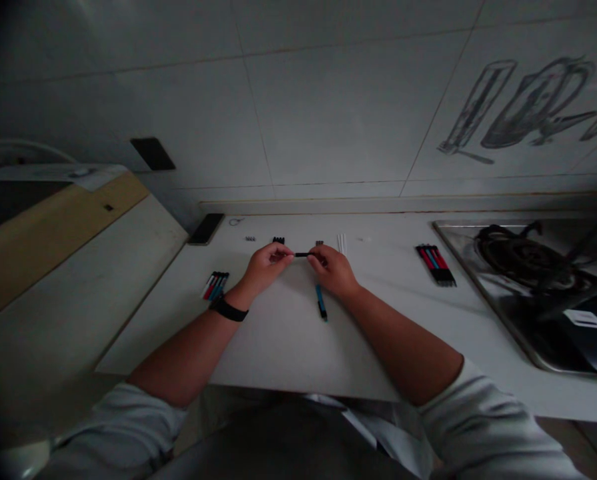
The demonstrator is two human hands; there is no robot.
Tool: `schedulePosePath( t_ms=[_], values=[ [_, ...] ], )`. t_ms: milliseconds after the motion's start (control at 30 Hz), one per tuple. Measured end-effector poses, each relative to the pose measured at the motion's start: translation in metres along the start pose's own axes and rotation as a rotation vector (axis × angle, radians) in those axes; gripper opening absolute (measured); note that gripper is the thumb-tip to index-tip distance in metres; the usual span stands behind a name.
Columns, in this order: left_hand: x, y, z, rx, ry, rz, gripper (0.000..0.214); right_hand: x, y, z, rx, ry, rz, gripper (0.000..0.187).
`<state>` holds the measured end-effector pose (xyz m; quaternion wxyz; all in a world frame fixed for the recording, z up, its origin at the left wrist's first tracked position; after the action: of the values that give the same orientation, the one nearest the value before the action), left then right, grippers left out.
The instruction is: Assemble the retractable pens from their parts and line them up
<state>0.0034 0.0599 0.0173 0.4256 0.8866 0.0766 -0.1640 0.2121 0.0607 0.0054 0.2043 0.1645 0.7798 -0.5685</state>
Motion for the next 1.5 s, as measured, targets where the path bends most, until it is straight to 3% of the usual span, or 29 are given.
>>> schedulePosePath(
  t_ms=[500,633,833,933,1133,1267,1433,1500],
  values=[
    [-0.001,0.001,-0.001,-0.017,-0.019,-0.021,0.005,-0.001,0.0,0.0,-0.044,-0.038,-0.008,0.024],
    [-0.001,0.002,-0.001,-0.025,-0.033,-0.023,0.006,-0.001,-0.001,0.0,-0.067,-0.022,0.042,0.014],
    [0.0,0.002,-0.001,-0.024,-0.034,-0.018,0.005,-0.002,-0.002,0.001,-0.087,-0.024,0.023,0.025],
    [0.0,0.001,-0.001,-0.022,-0.046,-0.029,0.005,-0.002,-0.002,0.0,-0.128,-0.005,0.034,0.014],
    [0.003,0.006,0.002,0.116,-0.132,-0.155,0.026,-0.004,-0.009,0.003,-0.233,-0.021,0.155,0.014],
    [0.006,0.015,0.002,0.221,-0.242,-0.276,0.012,-0.002,-0.017,0.009,-0.302,-0.074,0.242,0.017],
    [0.002,0.014,0.0,0.236,-0.204,-0.32,0.002,-0.018,-0.002,-0.004,-0.192,0.049,0.298,0.038],
    [0.001,0.012,0.001,0.229,-0.188,-0.334,0.001,-0.027,0.01,-0.014,-0.123,0.101,0.4,0.038]
  ],
)
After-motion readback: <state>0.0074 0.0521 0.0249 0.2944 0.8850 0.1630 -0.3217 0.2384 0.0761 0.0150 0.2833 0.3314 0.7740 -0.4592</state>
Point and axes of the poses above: each hand's wrist, its own z-axis away from the middle knuckle, its own x-axis out of the palm, y = z × x, the point moved 4 cm from there along -z, towards the middle knuckle, and after that the axes turned 14 degrees about x, right-handed, at the moved point
